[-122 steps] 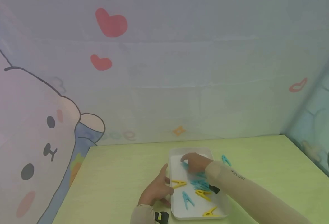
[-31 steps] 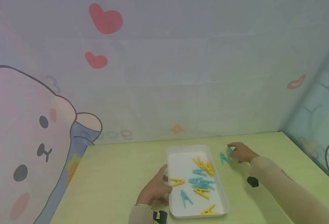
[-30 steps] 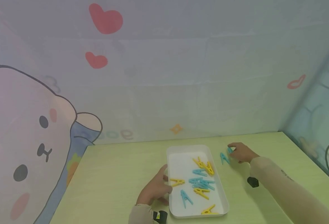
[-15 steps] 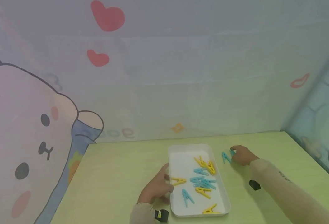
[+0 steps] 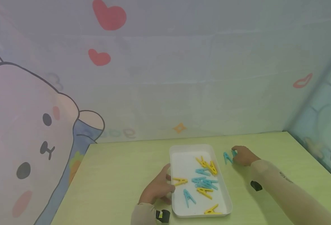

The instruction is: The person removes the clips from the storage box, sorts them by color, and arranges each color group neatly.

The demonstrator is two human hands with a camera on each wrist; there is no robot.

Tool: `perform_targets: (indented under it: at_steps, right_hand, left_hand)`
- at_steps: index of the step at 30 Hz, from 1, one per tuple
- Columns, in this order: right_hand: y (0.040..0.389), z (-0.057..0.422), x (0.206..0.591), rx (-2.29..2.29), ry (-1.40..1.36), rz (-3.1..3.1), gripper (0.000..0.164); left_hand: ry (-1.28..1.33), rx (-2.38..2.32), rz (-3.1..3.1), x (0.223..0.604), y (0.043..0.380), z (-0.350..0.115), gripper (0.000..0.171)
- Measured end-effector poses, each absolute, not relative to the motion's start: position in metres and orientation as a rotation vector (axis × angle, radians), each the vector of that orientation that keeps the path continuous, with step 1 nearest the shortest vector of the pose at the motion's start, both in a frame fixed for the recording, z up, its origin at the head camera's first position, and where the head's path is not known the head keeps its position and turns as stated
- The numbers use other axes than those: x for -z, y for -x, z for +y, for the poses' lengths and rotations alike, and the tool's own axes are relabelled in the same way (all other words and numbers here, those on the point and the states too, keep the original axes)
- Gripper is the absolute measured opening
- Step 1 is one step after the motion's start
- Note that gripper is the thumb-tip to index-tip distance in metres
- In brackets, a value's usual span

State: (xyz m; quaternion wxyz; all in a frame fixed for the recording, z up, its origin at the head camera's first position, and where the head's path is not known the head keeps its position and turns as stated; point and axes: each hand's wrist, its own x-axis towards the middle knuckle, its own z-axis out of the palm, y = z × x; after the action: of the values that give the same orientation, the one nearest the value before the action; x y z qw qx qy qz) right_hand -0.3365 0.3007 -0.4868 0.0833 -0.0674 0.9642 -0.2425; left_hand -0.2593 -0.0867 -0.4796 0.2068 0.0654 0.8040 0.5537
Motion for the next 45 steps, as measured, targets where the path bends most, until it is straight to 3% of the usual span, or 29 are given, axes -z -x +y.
perform_targets:
  at_steps: [31, 45]
  right_hand:
    - [0.328, 0.27, 0.467, 0.723, 0.243, 3.033, 0.054]
    - [0.32, 0.231, 0.465, 0.57, 0.764, 3.326, 0.042]
  left_hand:
    - [-0.179, -1.553, 2.221, 0.48, 0.26, -0.087, 0.1]
    - [-0.182, -1.538, 2.23, 0.478, 0.259, -0.086, 0.1]
